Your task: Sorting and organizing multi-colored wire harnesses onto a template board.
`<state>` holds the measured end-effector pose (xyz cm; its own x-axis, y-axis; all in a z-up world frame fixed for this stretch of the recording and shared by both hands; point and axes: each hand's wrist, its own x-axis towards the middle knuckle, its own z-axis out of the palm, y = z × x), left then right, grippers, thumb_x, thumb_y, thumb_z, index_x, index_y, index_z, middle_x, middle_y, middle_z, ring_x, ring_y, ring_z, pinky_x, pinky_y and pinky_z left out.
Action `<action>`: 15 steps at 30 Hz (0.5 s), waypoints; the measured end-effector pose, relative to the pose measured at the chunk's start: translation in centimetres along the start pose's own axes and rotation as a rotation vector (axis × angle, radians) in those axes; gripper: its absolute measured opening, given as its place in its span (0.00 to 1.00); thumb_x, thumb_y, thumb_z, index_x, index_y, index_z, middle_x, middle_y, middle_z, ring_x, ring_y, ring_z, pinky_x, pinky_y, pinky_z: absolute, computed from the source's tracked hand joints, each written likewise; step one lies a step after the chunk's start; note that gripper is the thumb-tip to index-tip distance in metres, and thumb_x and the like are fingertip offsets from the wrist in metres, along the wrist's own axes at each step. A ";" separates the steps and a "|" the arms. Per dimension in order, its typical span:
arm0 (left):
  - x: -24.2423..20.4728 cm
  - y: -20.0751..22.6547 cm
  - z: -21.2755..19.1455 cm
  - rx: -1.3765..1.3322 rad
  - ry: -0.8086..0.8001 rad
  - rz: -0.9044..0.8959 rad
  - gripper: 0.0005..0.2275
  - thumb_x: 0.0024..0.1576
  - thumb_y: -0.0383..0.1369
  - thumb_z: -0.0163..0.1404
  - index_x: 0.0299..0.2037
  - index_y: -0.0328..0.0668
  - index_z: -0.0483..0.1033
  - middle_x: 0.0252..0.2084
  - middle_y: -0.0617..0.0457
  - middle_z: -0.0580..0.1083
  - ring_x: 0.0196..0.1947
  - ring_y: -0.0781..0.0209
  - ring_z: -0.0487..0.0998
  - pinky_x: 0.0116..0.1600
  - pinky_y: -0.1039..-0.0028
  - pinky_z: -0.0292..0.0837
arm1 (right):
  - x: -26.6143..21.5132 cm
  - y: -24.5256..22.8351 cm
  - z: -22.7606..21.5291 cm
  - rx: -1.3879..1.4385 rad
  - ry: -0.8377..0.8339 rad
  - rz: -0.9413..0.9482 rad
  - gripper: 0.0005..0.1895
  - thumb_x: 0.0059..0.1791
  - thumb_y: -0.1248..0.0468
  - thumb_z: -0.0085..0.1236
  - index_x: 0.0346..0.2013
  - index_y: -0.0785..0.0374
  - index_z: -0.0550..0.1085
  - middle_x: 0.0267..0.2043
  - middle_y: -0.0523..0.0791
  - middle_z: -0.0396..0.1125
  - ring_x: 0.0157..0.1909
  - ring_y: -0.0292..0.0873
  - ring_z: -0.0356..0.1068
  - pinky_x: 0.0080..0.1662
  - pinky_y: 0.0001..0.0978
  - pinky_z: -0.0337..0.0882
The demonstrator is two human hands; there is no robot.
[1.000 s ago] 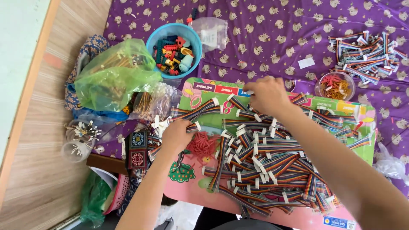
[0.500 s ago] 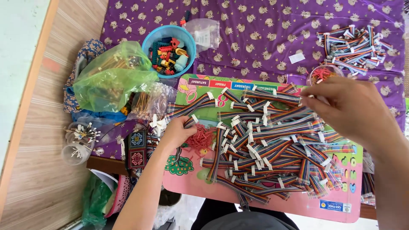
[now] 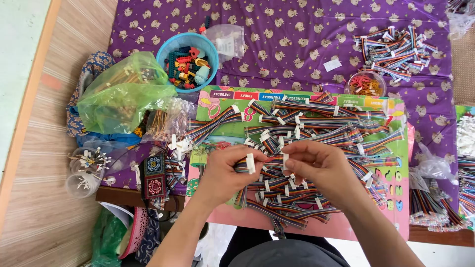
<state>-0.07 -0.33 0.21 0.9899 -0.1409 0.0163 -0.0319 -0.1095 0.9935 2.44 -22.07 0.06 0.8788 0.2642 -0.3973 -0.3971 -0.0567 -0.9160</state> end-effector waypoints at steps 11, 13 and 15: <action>-0.2 0.3 1.1 0.143 -0.045 -0.011 0.17 0.40 0.25 0.55 0.41 0.47 0.83 0.27 0.48 0.76 0.29 0.54 0.78 0.34 0.73 0.70 | -0.7 1.3 1.8 0.050 0.047 -0.019 0.11 0.42 0.74 0.62 0.38 0.74 0.76 0.28 0.57 0.75 0.27 0.44 0.74 0.26 0.28 0.74; -0.1 0.5 0.9 0.151 -0.079 -0.024 0.17 0.40 0.26 0.54 0.42 0.45 0.82 0.28 0.45 0.77 0.29 0.49 0.79 0.34 0.69 0.71 | -0.9 1.5 1.7 0.059 0.049 -0.004 0.12 0.41 0.74 0.63 0.38 0.74 0.75 0.28 0.57 0.75 0.27 0.44 0.74 0.26 0.29 0.75; -0.2 0.3 0.4 0.127 -0.147 -0.060 0.17 0.42 0.26 0.55 0.44 0.40 0.81 0.31 0.42 0.79 0.34 0.46 0.81 0.37 0.65 0.73 | -0.9 1.5 1.8 0.041 0.028 0.010 0.11 0.42 0.74 0.63 0.38 0.72 0.75 0.28 0.57 0.75 0.27 0.44 0.74 0.27 0.29 0.75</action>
<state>-0.33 -0.69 0.47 0.9600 -0.2716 -0.0681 -0.0001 -0.2435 0.9699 0.58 -20.69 -0.85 0.8815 0.2367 -0.4086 -0.4161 -0.0197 -0.9091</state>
